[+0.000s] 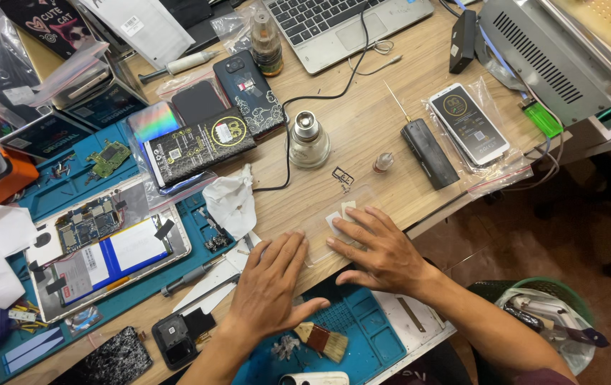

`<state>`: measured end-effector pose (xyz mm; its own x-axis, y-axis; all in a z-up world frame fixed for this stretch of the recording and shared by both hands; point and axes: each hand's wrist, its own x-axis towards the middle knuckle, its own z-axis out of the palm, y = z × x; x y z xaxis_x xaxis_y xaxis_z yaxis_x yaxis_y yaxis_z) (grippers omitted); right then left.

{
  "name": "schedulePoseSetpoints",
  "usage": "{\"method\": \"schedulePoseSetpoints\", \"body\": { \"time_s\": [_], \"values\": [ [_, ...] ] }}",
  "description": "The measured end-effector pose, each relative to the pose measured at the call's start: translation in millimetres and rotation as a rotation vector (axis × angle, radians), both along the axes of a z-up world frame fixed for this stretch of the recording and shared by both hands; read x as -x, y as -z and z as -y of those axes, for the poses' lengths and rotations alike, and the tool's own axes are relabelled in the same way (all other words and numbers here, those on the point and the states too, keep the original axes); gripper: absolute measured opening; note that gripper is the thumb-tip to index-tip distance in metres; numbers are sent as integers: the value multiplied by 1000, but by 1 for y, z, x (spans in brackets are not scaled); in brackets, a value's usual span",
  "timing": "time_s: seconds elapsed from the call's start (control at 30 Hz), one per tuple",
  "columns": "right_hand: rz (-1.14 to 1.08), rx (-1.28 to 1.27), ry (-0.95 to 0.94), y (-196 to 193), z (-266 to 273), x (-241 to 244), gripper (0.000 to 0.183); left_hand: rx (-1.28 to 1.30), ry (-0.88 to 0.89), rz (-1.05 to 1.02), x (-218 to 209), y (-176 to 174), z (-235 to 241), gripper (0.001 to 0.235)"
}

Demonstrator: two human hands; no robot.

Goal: The person handles a small transparent plastic bag, peels off a label, and places it on the table. They then pick up a disassembled smartphone, remove the back cover, and place it on the table. The person continues to handle the phone and other small components on the cluttered workbench.

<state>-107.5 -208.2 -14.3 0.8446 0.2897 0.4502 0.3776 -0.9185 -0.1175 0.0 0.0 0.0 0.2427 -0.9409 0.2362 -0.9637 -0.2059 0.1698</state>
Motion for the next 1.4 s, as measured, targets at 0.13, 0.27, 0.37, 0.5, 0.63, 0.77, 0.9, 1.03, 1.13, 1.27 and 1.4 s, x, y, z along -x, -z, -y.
{"method": "schedulePoseSetpoints", "body": {
  "time_s": [0.13, 0.27, 0.37, 0.5, 0.63, 0.77, 0.9, 1.03, 1.13, 1.27, 1.4],
  "values": [
    [0, -6, -8, -1, 0, 0, 53, 2, 15, 13, -1, -1, 0, 82],
    [-1, 1, 0, 0, 0, 0, 55, 1, 17, -7, -1, -2, 2, 82],
    [2, 13, 6, 0, 0, 0, 57, -8, 24, 4, -3, -3, 3, 81],
    [-5, 7, -5, -2, -1, -1, 59, -19, 59, 5, -8, -4, 1, 79],
    [-14, -14, -23, -5, -2, -4, 58, -16, 85, 25, -13, -3, -1, 78],
    [8, -93, -29, 7, -9, -3, 60, -45, 58, -27, -11, 8, -3, 78],
    [32, -129, -2, 6, -16, -4, 61, -61, 9, -85, -9, 11, -4, 79],
    [24, -123, 0, 5, -19, -4, 61, -64, 7, -86, -7, 11, -6, 82],
    [15, -116, -8, 5, -19, -4, 60, -51, 7, -83, -6, 12, -6, 84],
    [2, -116, -15, 7, -19, -4, 61, -54, 4, -83, -5, 14, -7, 85],
    [-28, -133, -28, 7, -20, -4, 64, -71, -7, -107, -5, 12, -6, 85]
  ]
}}
